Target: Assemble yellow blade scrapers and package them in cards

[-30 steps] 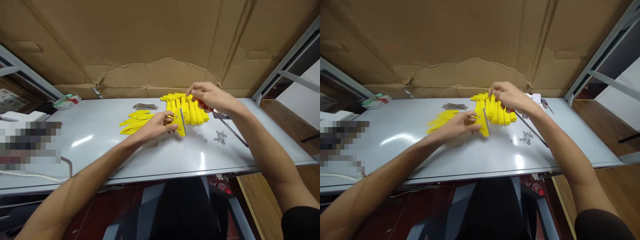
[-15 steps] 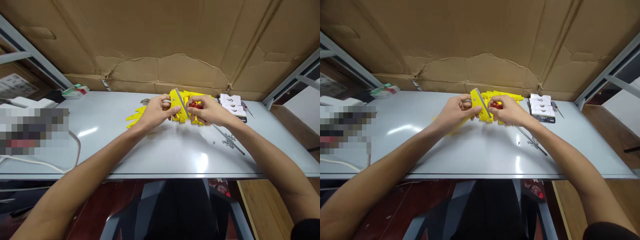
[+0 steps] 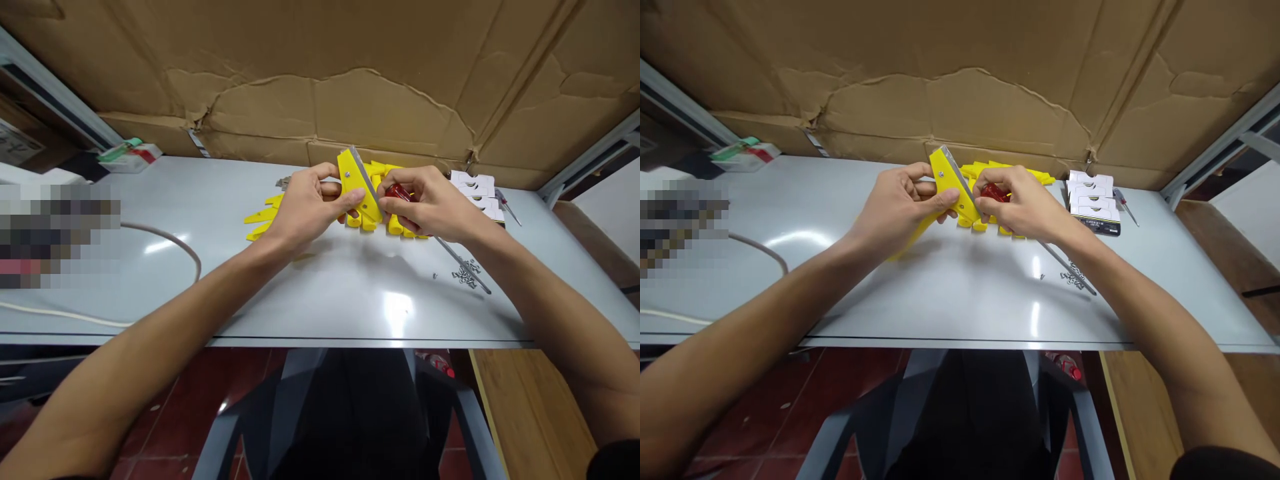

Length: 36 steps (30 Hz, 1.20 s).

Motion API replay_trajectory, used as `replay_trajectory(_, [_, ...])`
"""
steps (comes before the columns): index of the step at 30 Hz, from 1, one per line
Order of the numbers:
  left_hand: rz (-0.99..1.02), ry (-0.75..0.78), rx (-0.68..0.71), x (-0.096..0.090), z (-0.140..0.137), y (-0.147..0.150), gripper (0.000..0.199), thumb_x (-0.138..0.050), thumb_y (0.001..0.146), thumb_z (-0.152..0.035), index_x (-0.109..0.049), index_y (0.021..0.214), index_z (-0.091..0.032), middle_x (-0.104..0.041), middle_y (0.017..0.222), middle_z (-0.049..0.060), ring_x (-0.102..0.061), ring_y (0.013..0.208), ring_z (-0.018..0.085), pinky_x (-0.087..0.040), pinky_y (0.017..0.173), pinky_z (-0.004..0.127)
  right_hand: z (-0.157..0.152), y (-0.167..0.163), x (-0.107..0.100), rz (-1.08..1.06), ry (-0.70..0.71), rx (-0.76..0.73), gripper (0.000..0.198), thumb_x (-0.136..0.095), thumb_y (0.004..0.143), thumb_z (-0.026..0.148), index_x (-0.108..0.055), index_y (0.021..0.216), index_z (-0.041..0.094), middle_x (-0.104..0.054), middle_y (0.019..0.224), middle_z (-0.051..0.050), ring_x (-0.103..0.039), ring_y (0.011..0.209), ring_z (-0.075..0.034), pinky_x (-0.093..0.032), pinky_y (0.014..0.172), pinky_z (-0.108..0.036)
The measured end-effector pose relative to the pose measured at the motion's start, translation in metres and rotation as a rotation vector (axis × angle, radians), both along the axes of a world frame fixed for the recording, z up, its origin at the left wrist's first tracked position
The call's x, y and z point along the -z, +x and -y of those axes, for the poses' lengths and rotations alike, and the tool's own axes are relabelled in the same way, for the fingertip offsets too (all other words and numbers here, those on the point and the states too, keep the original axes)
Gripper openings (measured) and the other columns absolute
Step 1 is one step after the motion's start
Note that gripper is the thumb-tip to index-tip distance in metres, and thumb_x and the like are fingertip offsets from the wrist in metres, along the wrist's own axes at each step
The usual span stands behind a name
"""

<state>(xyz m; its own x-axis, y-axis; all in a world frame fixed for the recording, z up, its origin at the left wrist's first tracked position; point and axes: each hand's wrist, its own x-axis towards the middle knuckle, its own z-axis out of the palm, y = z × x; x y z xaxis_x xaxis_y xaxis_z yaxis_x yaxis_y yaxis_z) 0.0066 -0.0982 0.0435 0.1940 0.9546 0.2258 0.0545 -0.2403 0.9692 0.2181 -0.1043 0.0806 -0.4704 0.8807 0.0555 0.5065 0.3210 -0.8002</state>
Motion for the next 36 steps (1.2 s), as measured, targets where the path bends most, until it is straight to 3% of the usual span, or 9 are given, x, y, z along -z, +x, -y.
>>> replay_trajectory(4, [0.012, -0.002, -0.003, -0.001, 0.003, -0.001, 0.049, -0.093, 0.077, -0.048, -0.070, 0.105, -0.015, -0.079, 0.083, 0.007, -0.073, 0.071, 0.020, -0.057, 0.062, 0.032, 0.004, -0.003, -0.004, 0.042, 0.043, 0.038, 0.018, -0.062, 0.097, 0.031, -0.058, 0.088, 0.016, -0.047, 0.065, 0.000, -0.039, 0.060, -0.005, -0.032, 0.050, -0.019])
replay_trajectory(10, [-0.001, -0.029, 0.035, -0.008, 0.004, -0.004, 0.055, -0.095, 0.073, -0.049, -0.067, 0.108, -0.016, -0.079, 0.085, 0.007, -0.075, 0.077, 0.022, -0.060, 0.068, 0.034, 0.003, -0.003, -0.007, 0.044, -0.013, 0.025, 0.023, -0.067, 0.096, 0.038, -0.064, 0.098, 0.016, -0.054, 0.071, -0.001, -0.040, 0.059, -0.004, -0.033, 0.049, -0.021])
replay_trajectory(16, [-0.031, -0.052, 0.139, -0.013, 0.002, -0.007, 0.055, -0.096, 0.072, -0.043, -0.071, 0.114, -0.017, -0.080, 0.092, 0.007, -0.076, 0.079, 0.023, -0.062, 0.071, 0.034, 0.008, -0.006, -0.010, 0.082, -0.087, -0.001, 0.019, -0.072, 0.092, 0.031, -0.065, 0.094, 0.014, -0.058, 0.074, -0.003, -0.045, 0.059, -0.004, -0.033, 0.049, -0.021])
replay_trajectory(26, [-0.036, 0.015, 0.136, -0.010, -0.001, -0.009, 0.052, -0.096, 0.070, -0.054, -0.077, 0.102, -0.018, -0.081, 0.096, 0.009, -0.079, 0.089, 0.027, -0.065, 0.071, 0.033, 0.007, -0.002, -0.010, -0.006, -0.192, 0.028, 0.020, -0.071, 0.091, 0.031, -0.059, 0.096, 0.016, -0.063, 0.073, -0.002, -0.039, 0.049, -0.003, -0.027, 0.040, -0.022])
replay_trajectory(31, [-0.061, -0.017, 0.095, -0.010, -0.001, -0.007, 0.045, -0.094, 0.075, -0.049, -0.079, 0.098, -0.014, -0.080, 0.091, 0.012, -0.079, 0.087, 0.028, -0.064, 0.072, 0.035, 0.006, -0.002, -0.009, -0.013, -0.191, 0.018, 0.019, -0.071, 0.090, 0.029, -0.057, 0.094, 0.017, -0.065, 0.076, -0.002, -0.039, 0.049, -0.003, -0.027, 0.040, -0.022])
replay_trajectory(36, [-0.017, 0.002, 0.094, -0.003, -0.005, -0.008, 0.042, -0.099, 0.070, -0.044, -0.081, 0.096, -0.017, -0.081, 0.094, 0.010, -0.078, 0.089, 0.026, -0.063, 0.073, 0.033, 0.001, -0.001, -0.007, -0.025, -0.210, 0.016, 0.017, -0.070, 0.089, 0.027, -0.056, 0.094, 0.017, -0.067, 0.078, -0.002, -0.041, 0.049, -0.003, -0.027, 0.039, -0.022])
